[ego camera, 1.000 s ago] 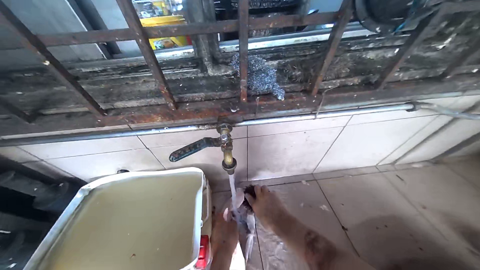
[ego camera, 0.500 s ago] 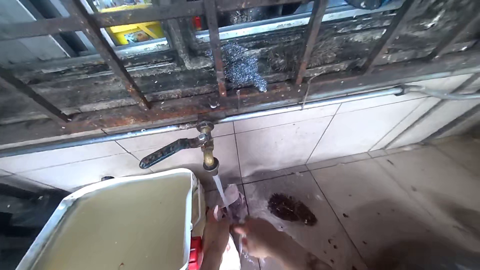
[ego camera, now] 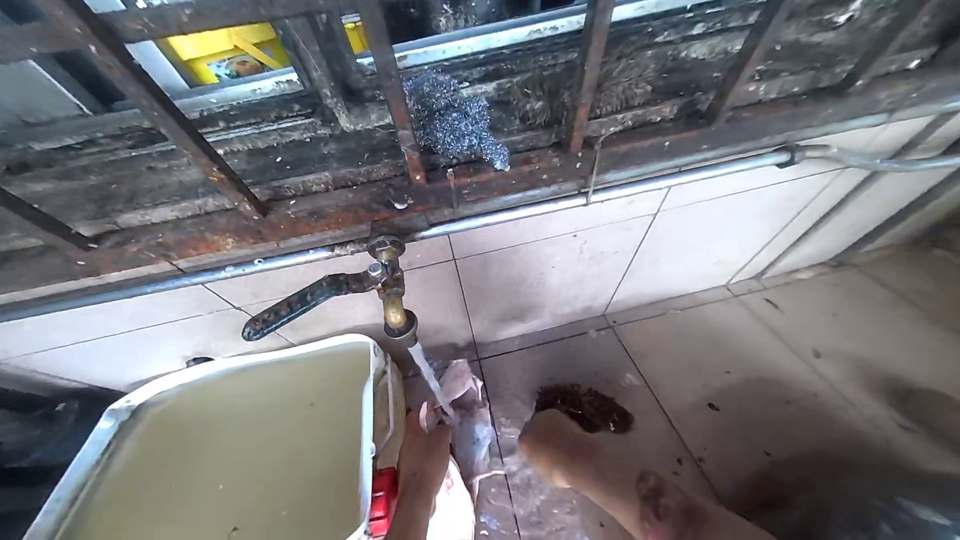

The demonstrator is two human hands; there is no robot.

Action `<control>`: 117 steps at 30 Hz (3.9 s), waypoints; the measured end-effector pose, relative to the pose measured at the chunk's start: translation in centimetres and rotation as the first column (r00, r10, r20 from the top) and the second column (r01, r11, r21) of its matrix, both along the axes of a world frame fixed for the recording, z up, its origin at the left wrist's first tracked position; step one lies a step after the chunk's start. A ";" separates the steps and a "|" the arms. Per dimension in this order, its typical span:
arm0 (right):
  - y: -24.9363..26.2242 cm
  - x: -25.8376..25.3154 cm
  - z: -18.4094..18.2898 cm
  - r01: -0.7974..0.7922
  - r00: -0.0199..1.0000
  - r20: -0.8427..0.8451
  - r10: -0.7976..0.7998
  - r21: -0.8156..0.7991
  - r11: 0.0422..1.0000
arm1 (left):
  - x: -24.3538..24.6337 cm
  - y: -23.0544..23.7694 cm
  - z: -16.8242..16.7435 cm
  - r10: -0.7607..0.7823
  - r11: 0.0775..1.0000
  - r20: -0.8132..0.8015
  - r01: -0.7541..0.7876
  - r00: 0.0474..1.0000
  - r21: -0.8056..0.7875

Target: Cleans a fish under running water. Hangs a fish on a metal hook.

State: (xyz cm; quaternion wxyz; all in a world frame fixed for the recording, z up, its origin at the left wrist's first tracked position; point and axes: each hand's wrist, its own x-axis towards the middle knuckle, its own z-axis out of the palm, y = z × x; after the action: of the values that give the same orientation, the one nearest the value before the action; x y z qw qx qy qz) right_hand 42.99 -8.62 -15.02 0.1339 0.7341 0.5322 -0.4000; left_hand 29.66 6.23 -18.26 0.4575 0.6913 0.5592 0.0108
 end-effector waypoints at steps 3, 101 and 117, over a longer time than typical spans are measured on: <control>-0.2 -0.4 1.5 0.128 0.992 0.007 -0.130 0.125 0.984 | 0.1 0.1 -0.1 -0.004 1.000 0.004 0.004 1.000 0.009; 7.5 -0.6 0.7 0.619 0.780 -0.045 -0.624 0.200 0.760 | 2.1 0.7 3.6 -0.270 0.953 -0.298 0.298 0.916 0.052; 5.9 -2.9 1.1 0.428 0.902 -0.036 -0.430 0.197 0.882 | 2.2 0.2 2.4 -0.216 0.963 -0.219 0.245 0.952 0.116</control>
State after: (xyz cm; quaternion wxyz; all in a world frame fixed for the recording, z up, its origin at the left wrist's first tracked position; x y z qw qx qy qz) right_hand 40.10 -2.72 -13.93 -0.0299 0.8450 0.3934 -0.3610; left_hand 31.89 6.40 -15.83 0.3456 0.7801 0.5162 -0.0741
